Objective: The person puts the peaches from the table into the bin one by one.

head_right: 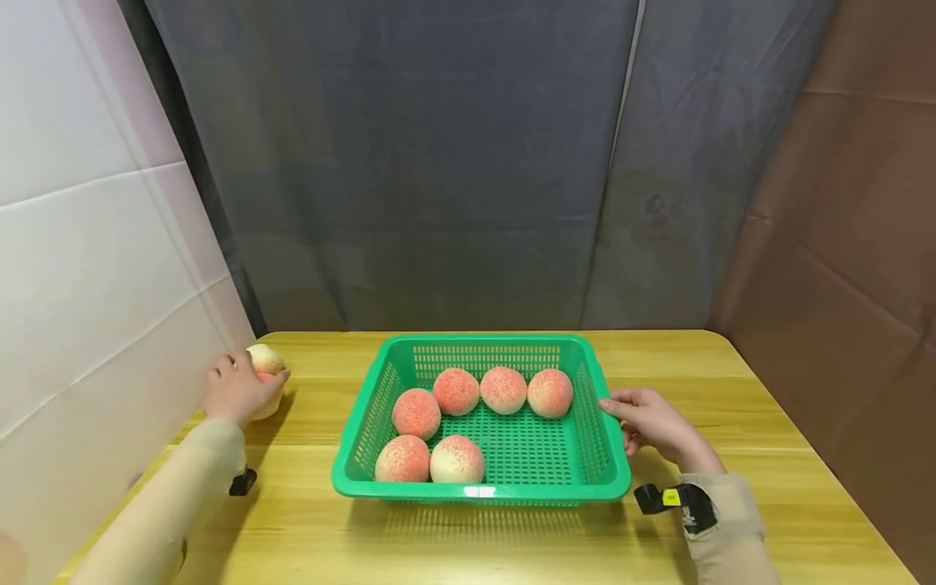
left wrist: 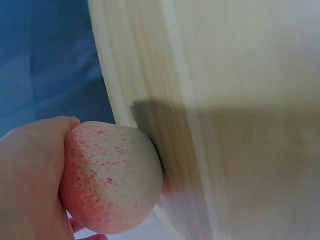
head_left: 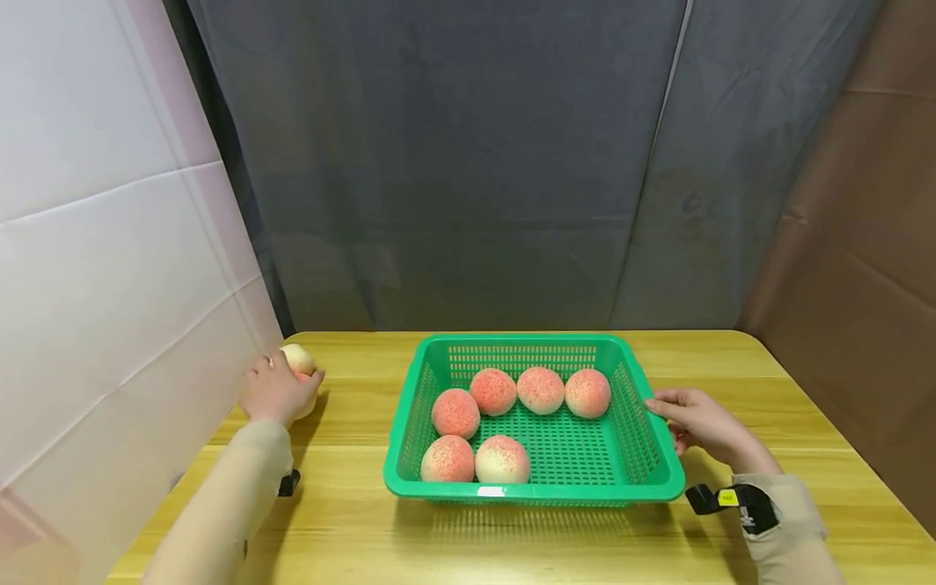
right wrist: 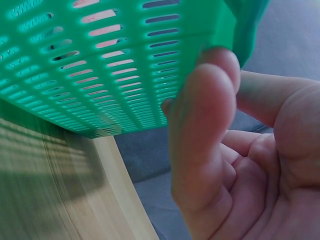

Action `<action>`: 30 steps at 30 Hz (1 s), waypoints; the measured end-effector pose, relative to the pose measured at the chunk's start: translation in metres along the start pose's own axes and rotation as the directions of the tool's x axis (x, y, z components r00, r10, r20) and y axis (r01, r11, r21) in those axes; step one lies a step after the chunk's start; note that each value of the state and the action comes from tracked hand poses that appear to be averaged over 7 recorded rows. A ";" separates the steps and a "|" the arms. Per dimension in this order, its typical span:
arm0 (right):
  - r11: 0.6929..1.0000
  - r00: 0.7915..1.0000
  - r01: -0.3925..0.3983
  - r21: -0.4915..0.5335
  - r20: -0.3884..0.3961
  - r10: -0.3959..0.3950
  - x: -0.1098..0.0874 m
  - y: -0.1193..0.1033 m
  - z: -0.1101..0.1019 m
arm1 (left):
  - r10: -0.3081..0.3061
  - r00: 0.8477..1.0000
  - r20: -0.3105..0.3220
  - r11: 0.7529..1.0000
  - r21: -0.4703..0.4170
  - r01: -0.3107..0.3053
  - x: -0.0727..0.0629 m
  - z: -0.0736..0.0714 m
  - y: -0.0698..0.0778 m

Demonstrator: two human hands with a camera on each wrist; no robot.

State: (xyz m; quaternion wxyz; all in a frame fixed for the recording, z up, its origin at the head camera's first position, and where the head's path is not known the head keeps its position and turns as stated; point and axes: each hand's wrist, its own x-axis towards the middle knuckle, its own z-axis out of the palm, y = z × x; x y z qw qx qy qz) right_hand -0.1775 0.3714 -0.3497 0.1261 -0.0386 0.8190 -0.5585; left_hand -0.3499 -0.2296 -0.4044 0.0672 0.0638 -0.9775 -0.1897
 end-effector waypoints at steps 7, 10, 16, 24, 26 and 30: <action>1.000 1.000 -0.005 -0.004 -0.010 0.005 0.001 0.000 0.001 | 0.055 0.998 -0.022 0.995 0.087 -0.053 -0.008 0.002 0.002; 1.000 1.000 -0.008 -0.003 -0.009 0.008 0.001 0.001 0.001 | 0.078 0.997 -0.030 0.993 0.092 -0.075 -0.011 0.003 0.002; 1.000 1.000 -0.012 -0.005 -0.009 0.012 -0.001 0.001 0.001 | 0.121 0.993 0.002 0.990 0.078 -0.121 -0.019 0.006 0.002; 1.000 1.000 -0.021 -0.008 -0.018 0.021 0.000 0.000 0.001 | 0.142 0.986 0.086 0.990 0.008 -0.144 -0.021 0.007 0.002; 1.000 1.000 -0.023 -0.012 -0.020 0.023 0.000 -0.001 0.001 | 0.160 0.981 0.106 0.987 0.009 -0.162 -0.020 0.006 0.001; 0.999 0.999 -0.023 -0.022 -0.024 0.022 0.000 -0.004 0.001 | 0.191 0.973 0.132 0.981 0.007 -0.194 -0.019 0.003 -0.001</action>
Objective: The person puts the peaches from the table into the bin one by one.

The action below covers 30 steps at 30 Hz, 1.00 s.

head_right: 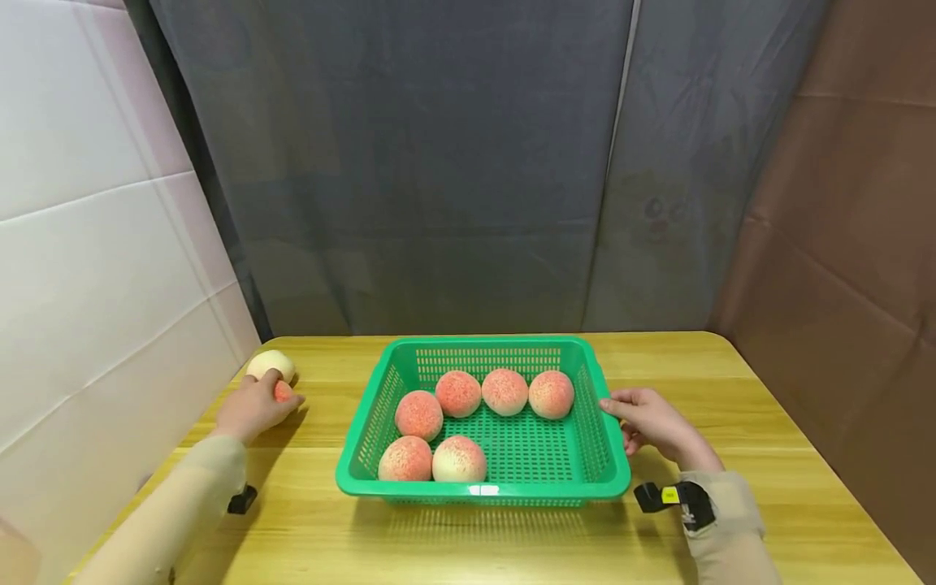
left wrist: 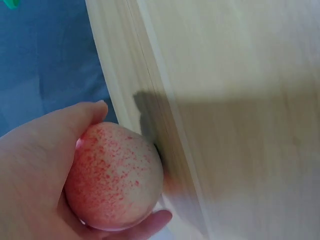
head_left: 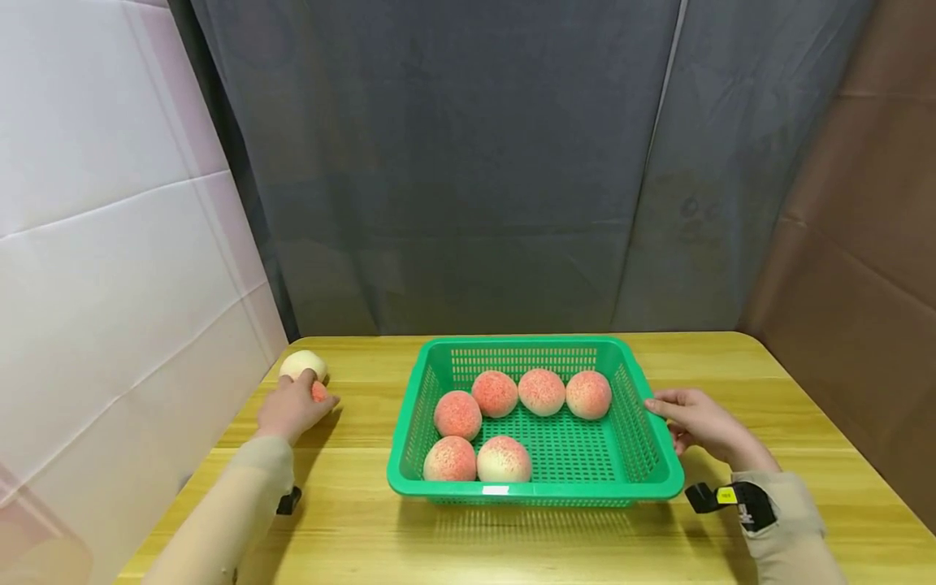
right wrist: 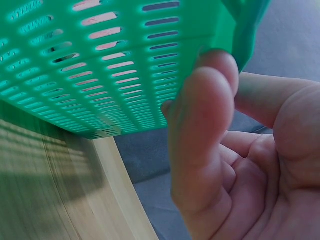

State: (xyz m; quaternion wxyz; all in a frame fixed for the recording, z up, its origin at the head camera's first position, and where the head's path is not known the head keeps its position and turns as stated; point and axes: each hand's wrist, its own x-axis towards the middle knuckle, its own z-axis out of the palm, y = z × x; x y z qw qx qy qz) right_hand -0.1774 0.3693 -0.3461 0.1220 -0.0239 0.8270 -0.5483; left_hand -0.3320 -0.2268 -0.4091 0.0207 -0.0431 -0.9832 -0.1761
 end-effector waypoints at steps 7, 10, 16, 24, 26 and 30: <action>1.000 1.000 0.003 0.000 0.011 -0.003 -0.001 -0.001 -0.001 | 0.083 0.995 0.053 0.996 -0.039 -0.081 0.000 -0.007 -0.004; 1.000 1.000 0.006 0.001 0.014 -0.006 0.000 -0.001 -0.001 | 0.102 0.991 0.086 0.994 -0.059 -0.097 0.001 -0.010 -0.006; 1.000 1.000 -0.004 0.002 0.006 0.004 0.000 -0.001 0.000 | 0.112 0.988 0.105 0.992 -0.062 -0.106 0.002 -0.013 -0.007; 1.000 1.000 0.005 0.019 0.026 -0.005 0.000 -0.004 0.001 | 0.115 0.983 0.142 0.992 -0.063 -0.107 0.003 -0.020 -0.007; 1.000 0.999 0.008 0.022 0.032 -0.009 0.000 -0.004 0.001 | 0.119 0.981 0.155 0.992 -0.064 -0.110 0.003 -0.022 -0.006; 1.000 0.999 0.014 0.020 0.033 -0.015 -0.002 -0.003 -0.001 | 0.145 0.980 0.133 0.987 -0.085 -0.135 0.002 -0.026 0.000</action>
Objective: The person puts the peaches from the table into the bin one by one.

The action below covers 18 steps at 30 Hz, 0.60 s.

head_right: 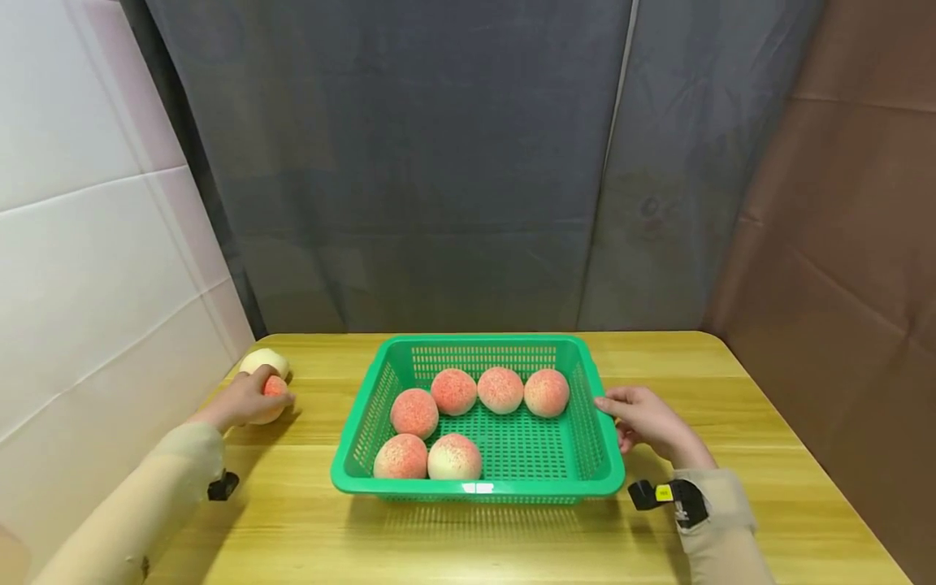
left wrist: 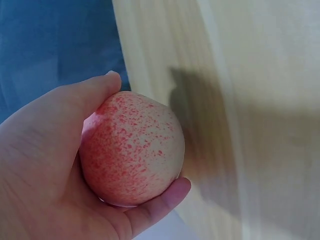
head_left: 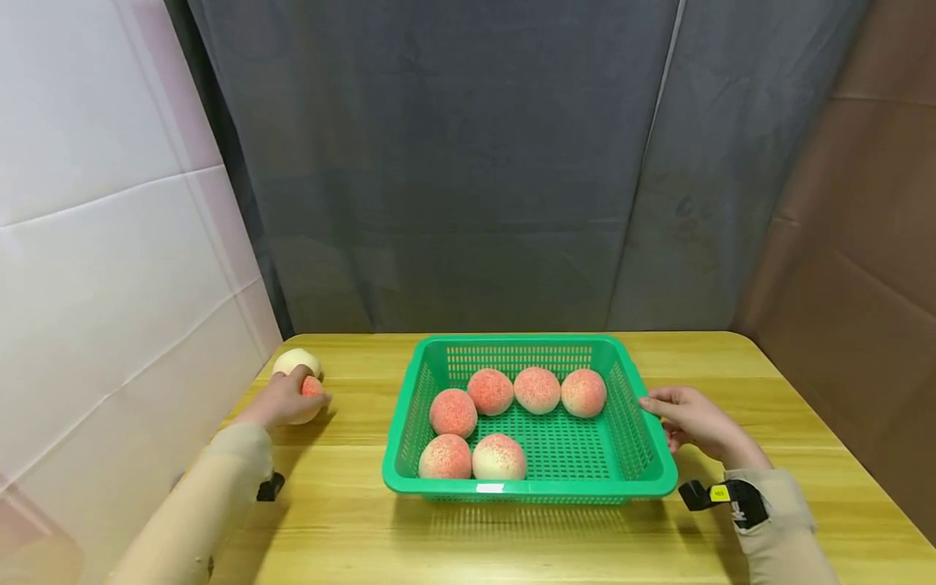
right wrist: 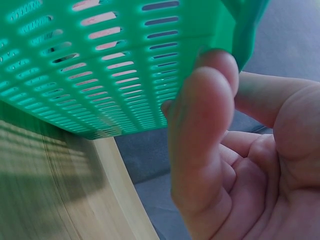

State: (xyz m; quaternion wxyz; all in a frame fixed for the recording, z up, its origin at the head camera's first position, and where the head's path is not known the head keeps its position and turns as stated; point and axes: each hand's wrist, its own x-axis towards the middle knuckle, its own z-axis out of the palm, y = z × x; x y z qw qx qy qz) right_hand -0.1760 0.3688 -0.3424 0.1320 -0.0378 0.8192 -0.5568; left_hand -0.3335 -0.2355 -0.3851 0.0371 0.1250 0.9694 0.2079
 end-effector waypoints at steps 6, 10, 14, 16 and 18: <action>1.000 1.000 0.002 -0.007 -0.003 -0.002 0.001 0.001 -0.001 | 0.053 0.998 -0.028 0.997 -0.061 -0.055 -0.003 -0.011 0.011; 1.000 1.000 -0.003 -0.012 -0.014 0.003 0.001 0.001 -0.001 | 0.053 0.998 0.020 0.993 -0.105 -0.051 -0.004 -0.018 0.015; 1.000 1.000 -0.001 -0.010 -0.005 0.001 0.001 0.000 0.000 | 0.038 0.998 0.054 0.992 -0.122 -0.031 -0.003 -0.022 0.018; 1.000 1.000 0.000 -0.008 -0.001 0.000 0.001 0.000 0.000 | 0.037 0.998 0.052 0.992 -0.121 -0.031 -0.002 -0.023 0.019; 1.000 1.000 -0.001 -0.008 -0.002 0.001 0.000 0.000 0.000 | 0.037 0.998 0.044 0.993 -0.116 -0.031 0.000 -0.025 0.021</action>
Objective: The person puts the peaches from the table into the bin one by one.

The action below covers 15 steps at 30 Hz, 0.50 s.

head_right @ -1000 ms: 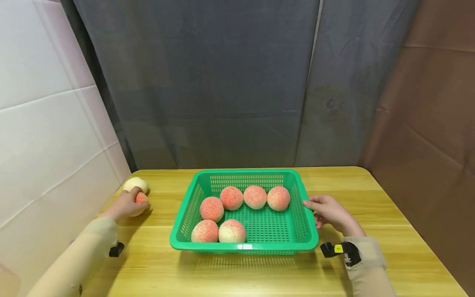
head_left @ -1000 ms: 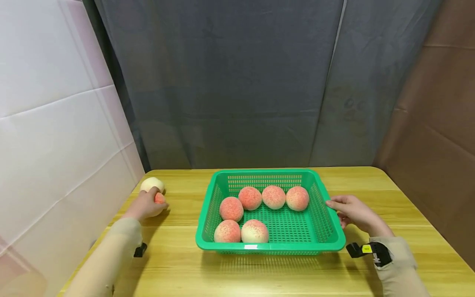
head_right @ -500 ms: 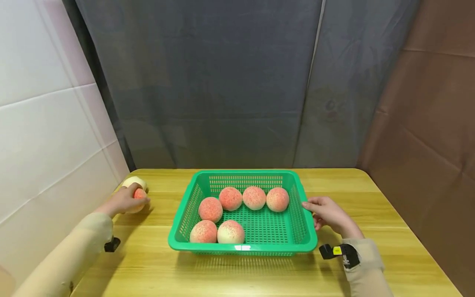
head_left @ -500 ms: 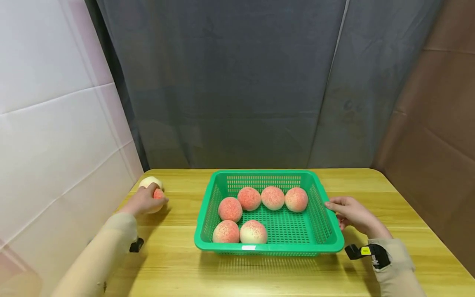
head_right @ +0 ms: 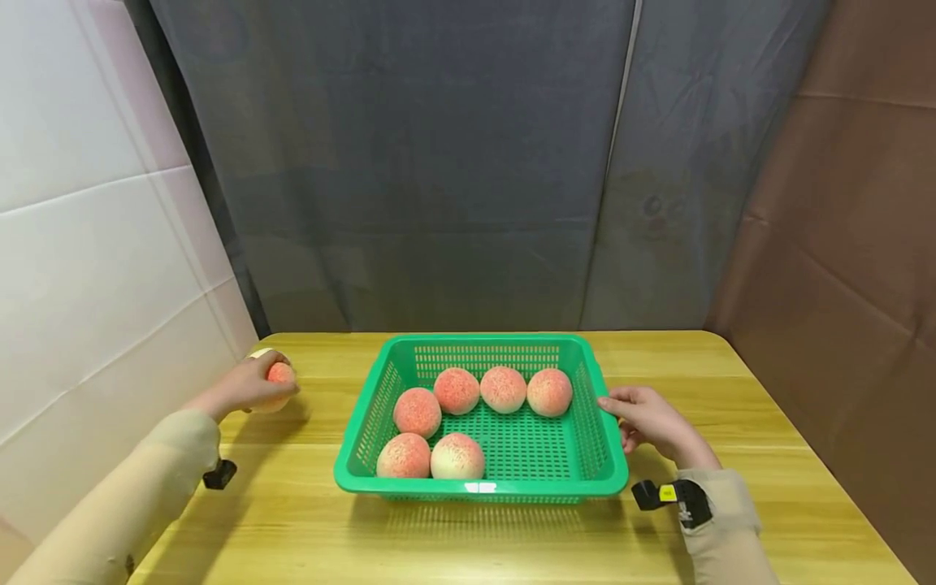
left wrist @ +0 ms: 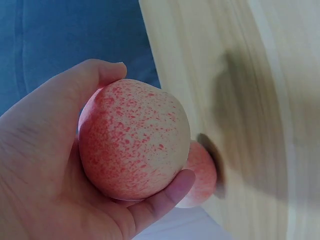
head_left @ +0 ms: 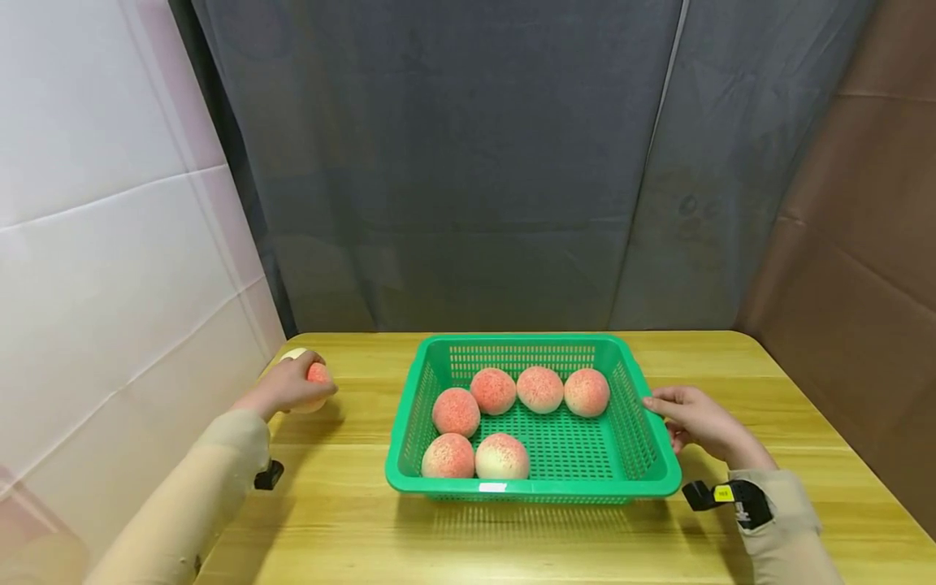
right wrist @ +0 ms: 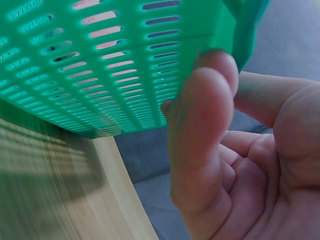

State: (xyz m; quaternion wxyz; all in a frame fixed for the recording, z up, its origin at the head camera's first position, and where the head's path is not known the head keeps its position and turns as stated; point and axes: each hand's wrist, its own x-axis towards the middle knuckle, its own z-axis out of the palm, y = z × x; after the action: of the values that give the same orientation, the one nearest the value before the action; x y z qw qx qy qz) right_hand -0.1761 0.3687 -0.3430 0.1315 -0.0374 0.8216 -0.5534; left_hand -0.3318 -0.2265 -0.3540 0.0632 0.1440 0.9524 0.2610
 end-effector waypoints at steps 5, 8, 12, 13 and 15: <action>1.000 1.000 -0.007 -0.006 -0.015 0.007 0.000 0.000 0.000 | 0.023 1.000 0.000 1.000 0.007 -0.023 0.004 -0.005 0.004; 1.000 1.000 -0.011 -0.006 -0.021 0.011 0.000 0.000 0.000 | 0.029 0.999 0.022 1.000 -0.008 -0.029 0.004 -0.009 0.008; 1.000 1.000 -0.011 -0.002 -0.017 0.011 0.000 0.000 0.000 | 0.036 0.998 0.060 0.999 -0.012 -0.035 0.004 -0.016 0.012; 1.000 1.000 -0.009 -0.001 -0.015 0.009 0.000 0.000 0.000 | 0.039 0.997 0.070 0.999 -0.009 -0.039 0.004 -0.018 0.013; 1.000 1.000 -0.005 0.004 -0.011 0.005 -0.001 0.000 0.000 | 0.043 0.995 0.093 0.999 -0.007 -0.043 0.004 -0.022 0.016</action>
State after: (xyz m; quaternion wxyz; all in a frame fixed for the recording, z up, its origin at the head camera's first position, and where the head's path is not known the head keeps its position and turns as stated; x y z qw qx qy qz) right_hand -0.1756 0.3686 -0.3429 0.1282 -0.0323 0.8214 -0.5547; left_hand -0.3361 -0.2226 -0.3264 0.1023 0.1763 0.9444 0.2578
